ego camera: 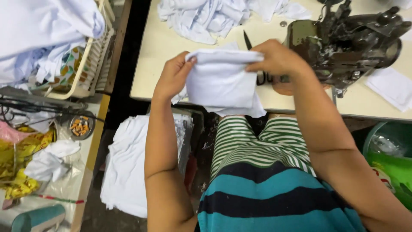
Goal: Trimming and cutting small pieces of white fabric using scissors at a sewing factory workstation.
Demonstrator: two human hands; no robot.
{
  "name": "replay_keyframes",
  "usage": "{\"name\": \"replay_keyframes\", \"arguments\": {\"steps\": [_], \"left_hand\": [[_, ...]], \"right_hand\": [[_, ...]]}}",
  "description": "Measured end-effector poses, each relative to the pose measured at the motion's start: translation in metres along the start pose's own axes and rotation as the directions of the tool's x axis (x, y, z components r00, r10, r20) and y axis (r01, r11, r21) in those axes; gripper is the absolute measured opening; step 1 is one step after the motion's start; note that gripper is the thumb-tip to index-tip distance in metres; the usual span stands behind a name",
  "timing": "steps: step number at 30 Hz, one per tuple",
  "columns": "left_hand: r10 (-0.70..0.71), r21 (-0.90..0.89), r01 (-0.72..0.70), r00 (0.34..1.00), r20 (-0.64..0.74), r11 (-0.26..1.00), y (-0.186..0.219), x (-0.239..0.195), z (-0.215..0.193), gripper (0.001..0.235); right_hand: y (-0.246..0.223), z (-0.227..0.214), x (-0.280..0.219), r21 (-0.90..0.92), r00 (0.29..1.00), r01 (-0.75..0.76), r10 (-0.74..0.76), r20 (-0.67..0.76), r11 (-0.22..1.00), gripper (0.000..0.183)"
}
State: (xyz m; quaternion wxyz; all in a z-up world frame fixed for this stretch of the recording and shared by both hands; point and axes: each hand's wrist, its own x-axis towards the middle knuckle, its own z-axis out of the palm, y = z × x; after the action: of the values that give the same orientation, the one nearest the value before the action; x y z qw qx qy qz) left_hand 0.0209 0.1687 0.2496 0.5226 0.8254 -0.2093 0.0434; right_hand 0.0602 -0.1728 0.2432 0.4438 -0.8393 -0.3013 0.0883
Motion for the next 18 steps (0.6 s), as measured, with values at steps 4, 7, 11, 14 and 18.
{"name": "replay_keyframes", "arguments": {"steps": [4, 7, 11, 14, 18], "left_hand": [[-0.041, -0.092, 0.029, 0.99, -0.133, 0.995, -0.019, -0.014, 0.006, 0.013], [-0.024, -0.175, 0.001, 0.991, -0.131, 0.984, 0.014, -0.039, 0.019, 0.016], [-0.181, -0.265, 0.179, 0.983, 0.019, 0.948, -0.025, -0.083, 0.052, 0.019], [-0.325, -0.216, 0.331, 0.944, 0.063, 0.919, -0.073, -0.106, 0.078, 0.017], [-0.393, -0.088, 0.387, 0.918, -0.06, 0.918, -0.152, -0.11, 0.097, 0.015]], "right_hand": [[-0.01, 0.002, -0.007, -0.02, 0.973, 0.053, -0.056, -0.224, 0.998, 0.016], [-0.009, 0.021, -0.026, -0.166, 0.932, 0.182, -0.224, -0.284, 0.969, 0.021], [0.04, 0.073, -0.063, -0.045, 0.988, 0.022, -0.029, -0.153, 0.999, 0.034], [0.096, 0.11, -0.084, 0.06, 0.989, -0.01, 0.018, -0.146, 0.998, 0.021], [0.106, 0.113, -0.07, 0.105, 0.972, -0.129, 0.147, -0.182, 0.986, 0.025]]}}
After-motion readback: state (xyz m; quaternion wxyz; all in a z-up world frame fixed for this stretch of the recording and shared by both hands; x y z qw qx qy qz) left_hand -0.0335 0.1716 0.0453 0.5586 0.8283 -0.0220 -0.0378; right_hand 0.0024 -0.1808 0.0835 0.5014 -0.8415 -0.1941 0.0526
